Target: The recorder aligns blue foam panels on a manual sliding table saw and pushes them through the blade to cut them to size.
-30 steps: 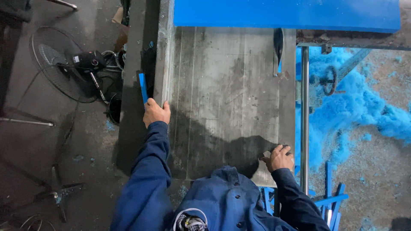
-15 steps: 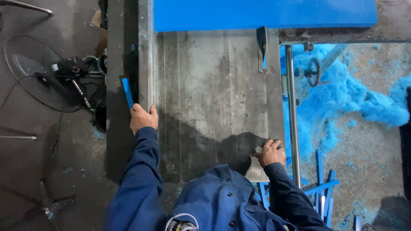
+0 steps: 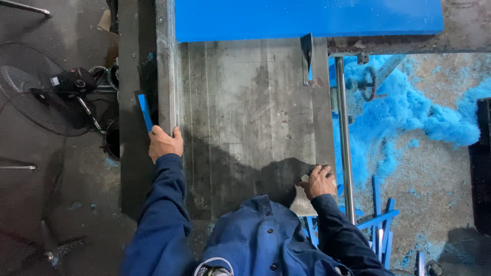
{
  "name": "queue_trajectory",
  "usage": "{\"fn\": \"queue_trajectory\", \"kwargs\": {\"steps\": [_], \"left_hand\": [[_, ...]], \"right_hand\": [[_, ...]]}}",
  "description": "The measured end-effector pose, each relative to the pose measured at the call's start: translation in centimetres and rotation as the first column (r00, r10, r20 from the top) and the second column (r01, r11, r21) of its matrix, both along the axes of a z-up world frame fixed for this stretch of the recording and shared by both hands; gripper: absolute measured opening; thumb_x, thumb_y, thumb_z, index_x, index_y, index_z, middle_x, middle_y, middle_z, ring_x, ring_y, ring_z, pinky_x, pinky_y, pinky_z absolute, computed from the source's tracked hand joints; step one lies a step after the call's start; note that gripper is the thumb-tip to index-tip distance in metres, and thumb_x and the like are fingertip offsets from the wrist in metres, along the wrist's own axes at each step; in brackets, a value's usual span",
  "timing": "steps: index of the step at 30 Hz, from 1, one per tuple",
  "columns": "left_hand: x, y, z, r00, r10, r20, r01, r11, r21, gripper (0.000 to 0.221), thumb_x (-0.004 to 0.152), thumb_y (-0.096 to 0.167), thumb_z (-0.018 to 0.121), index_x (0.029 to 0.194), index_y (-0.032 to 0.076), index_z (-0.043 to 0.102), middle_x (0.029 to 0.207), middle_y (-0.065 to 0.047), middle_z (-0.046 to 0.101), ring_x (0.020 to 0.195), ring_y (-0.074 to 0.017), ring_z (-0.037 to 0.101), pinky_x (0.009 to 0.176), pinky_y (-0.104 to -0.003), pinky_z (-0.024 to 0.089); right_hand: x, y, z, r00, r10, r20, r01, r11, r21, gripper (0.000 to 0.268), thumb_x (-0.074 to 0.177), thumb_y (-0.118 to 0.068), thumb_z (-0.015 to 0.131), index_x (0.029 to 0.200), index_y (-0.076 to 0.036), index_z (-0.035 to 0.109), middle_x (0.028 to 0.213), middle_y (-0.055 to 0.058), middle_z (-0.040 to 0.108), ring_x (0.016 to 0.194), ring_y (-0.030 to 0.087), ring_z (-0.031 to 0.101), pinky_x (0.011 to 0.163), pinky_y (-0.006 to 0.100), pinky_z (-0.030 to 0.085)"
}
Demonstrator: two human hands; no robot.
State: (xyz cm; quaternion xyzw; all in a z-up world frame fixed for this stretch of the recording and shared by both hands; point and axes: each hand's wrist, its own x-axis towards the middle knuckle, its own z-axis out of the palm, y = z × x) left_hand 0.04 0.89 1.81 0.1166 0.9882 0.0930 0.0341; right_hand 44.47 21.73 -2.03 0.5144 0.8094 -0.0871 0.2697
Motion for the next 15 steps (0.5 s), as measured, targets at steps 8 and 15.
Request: {"fn": "queue_trajectory", "kwargs": {"steps": [8,15], "left_hand": [[0.4,0.6,1.3,0.999,0.024,0.048,-0.024,1.000,-0.013,0.054,0.095,0.047,0.070,0.113,0.001,0.049,0.114,-0.022,0.062,0.096,-0.0438,0.068,0.076,-0.055,0.057],[-0.3,0.5,0.0,1.000,0.027,0.010,-0.027,0.998,-0.052,0.056,0.095,0.050,0.070,0.110,0.001,0.050,0.111,-0.025,0.061,0.093,-0.0440,0.068,0.077,-0.054,0.056]], "right_hand": [[-8.7,2.7,2.3,0.851,0.022,-0.525,-0.121,0.980,-0.156,0.064,0.091,-0.044,0.068,0.147,-0.017,0.053,0.144,0.016,0.058,0.127,0.038,0.059,0.100,0.046,0.052],[-28.9,11.9,-0.9,0.461,0.264,-0.847,-0.199,0.961,0.191,0.065,0.092,-0.026,0.069,0.153,-0.011,0.049,0.153,0.021,0.052,0.135,0.041,0.052,0.107,0.047,0.048]]}}
